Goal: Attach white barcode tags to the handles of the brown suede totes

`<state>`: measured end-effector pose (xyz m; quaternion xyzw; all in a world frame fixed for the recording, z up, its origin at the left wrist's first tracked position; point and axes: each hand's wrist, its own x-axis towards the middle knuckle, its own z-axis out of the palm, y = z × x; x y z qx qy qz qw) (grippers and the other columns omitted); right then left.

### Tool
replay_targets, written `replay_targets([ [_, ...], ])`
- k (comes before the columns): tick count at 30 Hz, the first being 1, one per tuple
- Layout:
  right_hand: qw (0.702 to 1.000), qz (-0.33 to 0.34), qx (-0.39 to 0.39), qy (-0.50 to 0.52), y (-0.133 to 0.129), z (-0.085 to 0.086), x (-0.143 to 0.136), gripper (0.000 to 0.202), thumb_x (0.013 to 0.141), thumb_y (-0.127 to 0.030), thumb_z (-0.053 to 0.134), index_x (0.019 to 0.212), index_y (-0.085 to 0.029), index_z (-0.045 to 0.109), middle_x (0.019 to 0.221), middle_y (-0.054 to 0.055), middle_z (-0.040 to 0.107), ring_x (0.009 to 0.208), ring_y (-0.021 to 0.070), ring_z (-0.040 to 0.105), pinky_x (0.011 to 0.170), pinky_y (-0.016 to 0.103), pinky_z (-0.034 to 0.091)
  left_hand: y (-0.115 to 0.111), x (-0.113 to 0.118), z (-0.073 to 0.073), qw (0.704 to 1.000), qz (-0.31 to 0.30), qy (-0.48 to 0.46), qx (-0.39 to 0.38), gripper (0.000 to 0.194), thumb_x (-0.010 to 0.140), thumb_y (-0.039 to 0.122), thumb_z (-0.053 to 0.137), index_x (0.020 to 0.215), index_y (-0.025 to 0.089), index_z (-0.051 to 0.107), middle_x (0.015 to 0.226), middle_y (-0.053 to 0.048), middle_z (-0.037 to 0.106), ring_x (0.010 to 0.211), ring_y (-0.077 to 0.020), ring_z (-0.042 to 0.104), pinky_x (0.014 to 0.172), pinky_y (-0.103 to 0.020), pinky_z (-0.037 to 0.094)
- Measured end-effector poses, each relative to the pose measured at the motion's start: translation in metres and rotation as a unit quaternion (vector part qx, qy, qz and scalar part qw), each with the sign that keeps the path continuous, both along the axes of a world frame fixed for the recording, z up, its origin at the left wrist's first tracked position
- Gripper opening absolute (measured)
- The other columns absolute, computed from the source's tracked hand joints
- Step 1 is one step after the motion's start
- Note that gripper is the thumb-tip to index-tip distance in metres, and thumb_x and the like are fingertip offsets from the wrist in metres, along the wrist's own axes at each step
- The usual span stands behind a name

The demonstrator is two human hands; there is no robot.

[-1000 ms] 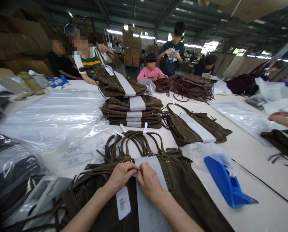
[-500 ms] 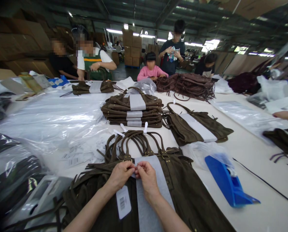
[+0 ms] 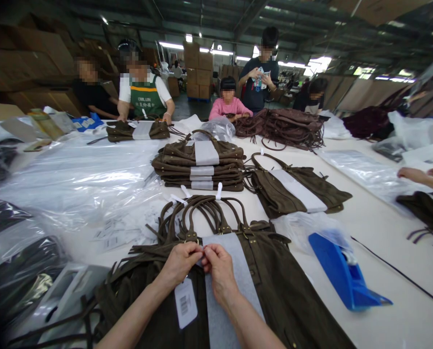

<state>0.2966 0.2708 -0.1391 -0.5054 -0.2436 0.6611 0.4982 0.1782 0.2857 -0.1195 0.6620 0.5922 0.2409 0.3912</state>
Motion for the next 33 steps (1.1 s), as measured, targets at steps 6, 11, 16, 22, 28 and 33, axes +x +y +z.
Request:
replay_targets([
  [6, 0.999, -0.024, -0.014, 0.042, -0.001, 0.002, 0.003, 0.028, 0.062, -0.037, 0.066, 0.072, -0.017, 0.051, 0.069, 0.0, 0.061, 0.049, 0.007, 0.051, 0.042, 0.018, 0.033, -0.011, -0.002, 0.01, 0.997, 0.028, 0.008, 0.066, 0.025, 0.079, 0.026, 0.041, 0.077, 0.021, 0.065, 0.075, -0.002, 0.057, 0.074, -0.0125, 0.054, 0.069, -0.024, 0.04],
  [11, 0.999, 0.026, 0.027, 0.016, -0.004, 0.002, 0.007, 0.023, 0.067, -0.037, 0.063, 0.071, -0.016, 0.054, 0.062, -0.002, 0.058, 0.048, 0.0056, 0.045, 0.044, 0.018, 0.033, -0.018, -0.003, 0.013, 0.996, 0.016, 0.043, 0.079, 0.024, 0.08, 0.023, 0.039, 0.074, 0.021, 0.063, 0.073, -0.001, 0.056, 0.071, -0.0117, 0.054, 0.067, -0.023, 0.039],
  [16, 0.997, 0.059, 0.046, -0.001, -0.006, 0.0, 0.008, 0.023, 0.069, -0.037, 0.062, 0.07, -0.015, 0.055, 0.057, -0.003, 0.054, 0.048, 0.0057, 0.043, 0.046, 0.018, 0.032, -0.018, -0.001, 0.011, 0.994, 0.014, 0.076, 0.076, 0.023, 0.08, 0.021, 0.039, 0.073, 0.021, 0.061, 0.074, 0.0, 0.057, 0.07, -0.0116, 0.054, 0.066, -0.022, 0.039],
  [22, 0.997, 0.07, 0.038, 0.01, -0.006, 0.0, 0.01, 0.022, 0.067, -0.037, 0.063, 0.068, -0.016, 0.055, 0.056, -0.004, 0.054, 0.047, 0.0058, 0.043, 0.045, 0.019, 0.031, -0.018, 0.0, 0.011, 0.994, -0.001, 0.089, 0.067, 0.023, 0.08, 0.021, 0.038, 0.072, 0.021, 0.059, 0.073, 0.0, 0.056, 0.069, -0.0114, 0.054, 0.065, -0.022, 0.038],
  [28, 0.994, 0.095, 0.046, -0.026, -0.006, -0.002, 0.013, 0.021, 0.068, -0.035, 0.062, 0.068, -0.015, 0.055, 0.056, -0.003, 0.055, 0.046, 0.0051, 0.044, 0.043, 0.018, 0.031, -0.019, -0.001, 0.009, 0.992, -0.02, 0.107, 0.062, 0.022, 0.08, 0.02, 0.036, 0.071, 0.02, 0.056, 0.074, 0.0, 0.056, 0.07, -0.0117, 0.054, 0.065, -0.023, 0.037],
  [33, 0.991, 0.118, 0.043, -0.042, -0.004, -0.001, 0.013, 0.024, 0.065, -0.037, 0.065, 0.066, -0.015, 0.056, 0.058, -0.003, 0.057, 0.045, 0.0052, 0.045, 0.041, 0.017, 0.032, -0.018, -0.003, 0.004, 0.989, -0.037, 0.132, 0.056, 0.02, 0.079, 0.018, 0.034, 0.071, 0.02, 0.053, 0.075, 0.0, 0.055, 0.071, -0.0123, 0.053, 0.066, -0.024, 0.036],
])
